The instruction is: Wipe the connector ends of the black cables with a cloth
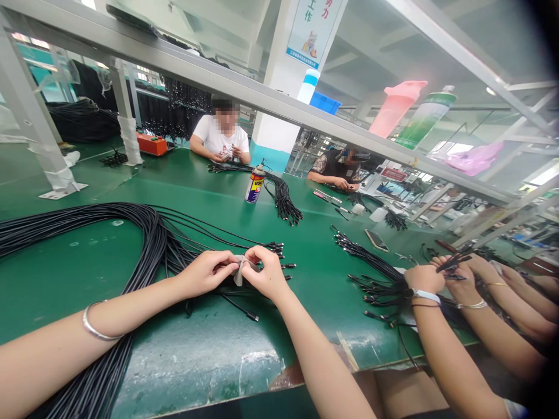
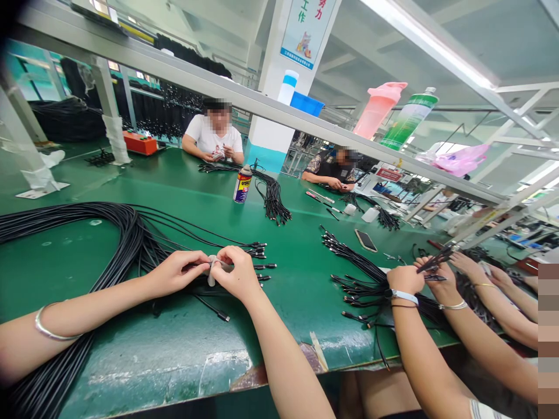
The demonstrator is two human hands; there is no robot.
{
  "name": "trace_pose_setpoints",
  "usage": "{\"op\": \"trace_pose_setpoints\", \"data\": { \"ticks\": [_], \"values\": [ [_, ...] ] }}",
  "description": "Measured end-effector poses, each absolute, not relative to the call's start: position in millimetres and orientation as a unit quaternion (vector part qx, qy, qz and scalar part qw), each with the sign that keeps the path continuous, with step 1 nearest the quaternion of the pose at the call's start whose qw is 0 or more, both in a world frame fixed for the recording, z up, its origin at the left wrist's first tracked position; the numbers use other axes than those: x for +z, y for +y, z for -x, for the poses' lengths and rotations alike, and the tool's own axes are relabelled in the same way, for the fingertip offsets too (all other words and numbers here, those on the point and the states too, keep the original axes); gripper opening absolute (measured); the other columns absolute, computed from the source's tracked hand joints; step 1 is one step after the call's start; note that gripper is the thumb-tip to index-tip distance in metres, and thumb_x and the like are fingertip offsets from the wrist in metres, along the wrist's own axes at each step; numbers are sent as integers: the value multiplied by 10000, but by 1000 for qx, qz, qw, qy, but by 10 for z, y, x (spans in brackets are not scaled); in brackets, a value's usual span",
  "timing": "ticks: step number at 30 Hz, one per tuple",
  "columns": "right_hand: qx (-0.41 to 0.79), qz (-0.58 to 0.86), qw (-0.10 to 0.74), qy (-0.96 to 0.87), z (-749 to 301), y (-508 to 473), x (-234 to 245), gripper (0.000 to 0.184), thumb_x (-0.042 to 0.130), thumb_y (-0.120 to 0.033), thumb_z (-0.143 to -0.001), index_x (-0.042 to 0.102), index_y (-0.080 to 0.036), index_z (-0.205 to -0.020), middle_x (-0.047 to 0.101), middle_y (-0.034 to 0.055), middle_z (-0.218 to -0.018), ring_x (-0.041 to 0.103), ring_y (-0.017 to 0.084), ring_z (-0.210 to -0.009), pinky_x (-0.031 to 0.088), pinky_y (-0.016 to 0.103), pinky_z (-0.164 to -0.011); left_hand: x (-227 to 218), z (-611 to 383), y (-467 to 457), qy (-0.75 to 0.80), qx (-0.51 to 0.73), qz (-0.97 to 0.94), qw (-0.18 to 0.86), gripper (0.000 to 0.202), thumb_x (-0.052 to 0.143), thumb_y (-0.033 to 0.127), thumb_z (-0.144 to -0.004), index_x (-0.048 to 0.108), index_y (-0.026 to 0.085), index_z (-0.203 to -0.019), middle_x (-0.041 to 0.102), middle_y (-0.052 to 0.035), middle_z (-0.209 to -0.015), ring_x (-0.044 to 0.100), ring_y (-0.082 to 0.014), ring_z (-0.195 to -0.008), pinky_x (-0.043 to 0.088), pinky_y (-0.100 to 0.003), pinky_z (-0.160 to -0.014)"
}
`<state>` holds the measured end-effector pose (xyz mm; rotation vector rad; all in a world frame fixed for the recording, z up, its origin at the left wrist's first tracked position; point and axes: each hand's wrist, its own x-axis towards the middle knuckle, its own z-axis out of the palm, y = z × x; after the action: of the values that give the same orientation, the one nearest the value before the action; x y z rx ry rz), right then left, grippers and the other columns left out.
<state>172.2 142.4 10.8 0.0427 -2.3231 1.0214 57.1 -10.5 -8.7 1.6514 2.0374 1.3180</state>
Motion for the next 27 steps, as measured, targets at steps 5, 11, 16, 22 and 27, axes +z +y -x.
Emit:
{"op": "trace_pose_setpoints", "data": {
  "ticks": [5, 11, 16, 22, 27],
  "values": [
    [397, 5, 292, -870, -1723, 1425, 137, 70, 581, -172, -739, 553, -181, -676, 572, -10, -683, 505, 129, -667, 388, 250, -630, -101, -584, -108, 696, 438, -565, 76, 245, 478, 365, -933, 629, 174, -907, 603, 15, -717, 489, -90, -602, 359, -198, -592],
    [431, 34, 272, -860, -1721, 1422, 163, 89, 574, -217, -763, 585, -175, -685, 592, 3, -690, 518, 139, -669, 408, 264, -648, -104, -612, -100, 715, 431, -550, 36, 254, 461, 381, -945, 626, 190, -921, 602, 18, -731, 501, -95, -611, 369, -208, -608],
    [491, 56, 248, -833, -1702, 1416, 148, 114, 576, -247, -763, 589, -169, -681, 601, 5, -680, 540, 141, -662, 439, 269, -665, -93, -629, -126, 728, 417, -545, -8, 246, 450, 382, -956, 619, 203, -963, 621, 21, -768, 526, -95, -630, 386, -209, -628],
    [537, 51, 231, -810, -1676, 1435, 104, 93, 585, -240, -740, 580, -169, -681, 592, 1, -676, 543, 139, -649, 452, 271, -668, -81, -638, -147, 731, 378, -562, -77, 231, 449, 362, -965, 613, 202, -995, 640, 24, -779, 560, -93, -630, 397, -204, -613],
    [533, 54, 240, -809, -1679, 1429, 101, 94, 577, -236, -740, 572, -168, -675, 587, 0, -676, 538, 136, -647, 445, 264, -658, -70, -660, -154, 720, 350, -583, -135, 222, 441, 339, -972, 607, 193, -997, 668, 13, -840, 605, -96, -669, 420, -201, -626]
  ]
}}
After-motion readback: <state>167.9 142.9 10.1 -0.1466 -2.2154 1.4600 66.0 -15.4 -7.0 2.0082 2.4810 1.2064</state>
